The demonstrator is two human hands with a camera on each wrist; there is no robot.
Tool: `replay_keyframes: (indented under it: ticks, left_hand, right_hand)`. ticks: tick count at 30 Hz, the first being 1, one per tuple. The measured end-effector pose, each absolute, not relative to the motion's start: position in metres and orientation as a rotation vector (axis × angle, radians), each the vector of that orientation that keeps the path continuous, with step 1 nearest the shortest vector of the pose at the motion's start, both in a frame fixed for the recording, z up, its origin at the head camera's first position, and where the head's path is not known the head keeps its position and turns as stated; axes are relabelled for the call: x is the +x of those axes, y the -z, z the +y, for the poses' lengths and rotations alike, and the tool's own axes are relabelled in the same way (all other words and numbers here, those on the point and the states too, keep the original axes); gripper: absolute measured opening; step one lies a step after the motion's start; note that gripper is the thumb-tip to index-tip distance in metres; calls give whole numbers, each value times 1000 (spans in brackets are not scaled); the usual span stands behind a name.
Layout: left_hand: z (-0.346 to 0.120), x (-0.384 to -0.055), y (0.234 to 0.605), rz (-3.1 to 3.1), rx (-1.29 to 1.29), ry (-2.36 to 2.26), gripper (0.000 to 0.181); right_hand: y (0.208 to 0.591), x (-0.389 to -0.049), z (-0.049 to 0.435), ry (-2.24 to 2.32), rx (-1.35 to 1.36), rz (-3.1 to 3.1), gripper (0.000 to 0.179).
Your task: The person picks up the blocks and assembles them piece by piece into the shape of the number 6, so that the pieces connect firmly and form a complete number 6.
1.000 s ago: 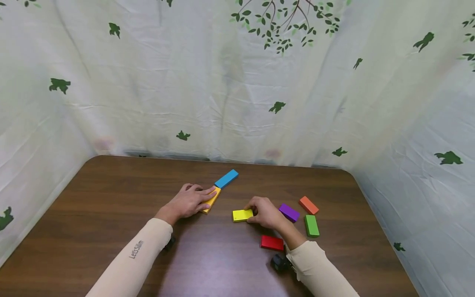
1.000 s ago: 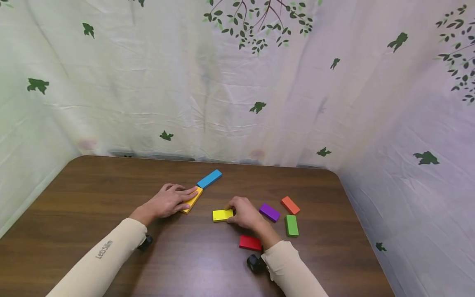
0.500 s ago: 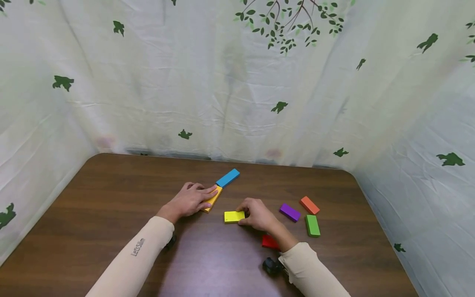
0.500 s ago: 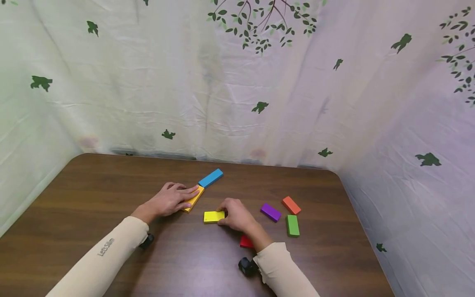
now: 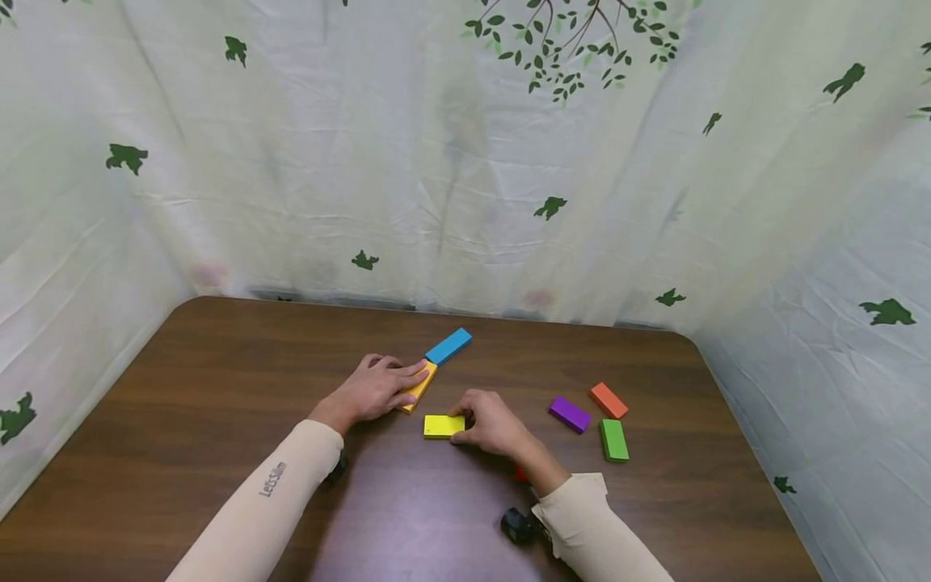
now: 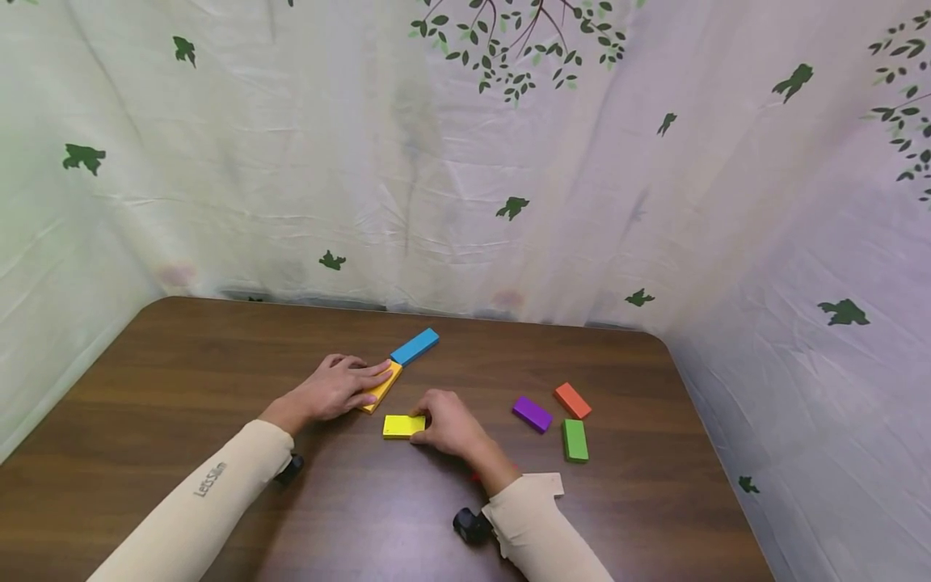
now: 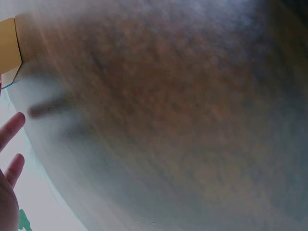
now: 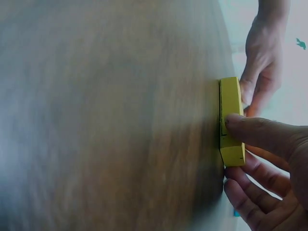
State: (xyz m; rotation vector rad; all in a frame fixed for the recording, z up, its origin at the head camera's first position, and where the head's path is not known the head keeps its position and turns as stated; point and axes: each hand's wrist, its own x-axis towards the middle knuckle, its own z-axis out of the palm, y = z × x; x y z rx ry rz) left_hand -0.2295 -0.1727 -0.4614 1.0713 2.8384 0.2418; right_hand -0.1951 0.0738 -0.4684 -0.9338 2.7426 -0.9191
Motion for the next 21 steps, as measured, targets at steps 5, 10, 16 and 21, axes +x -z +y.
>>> replay_keyframes:
  ticks: [5,10,16,21]
  left_hand:
    - [-172,-230,461,2839,1069,-220,55]
    - [-172,-230,461,2836,1069,-221,55]
    - [-172,-230,461,2831,1068,-221,54]
    - [-172,-229,461,2829,1069,-222,54]
  right_hand:
    - [470,-194,66,925,-932,2737,29]
    - [470,-193,57,921,-933,2739,30]
    - [473,-192,50,943,-916,2750,28]
    - [475,-192,45,956,-884,2746,27]
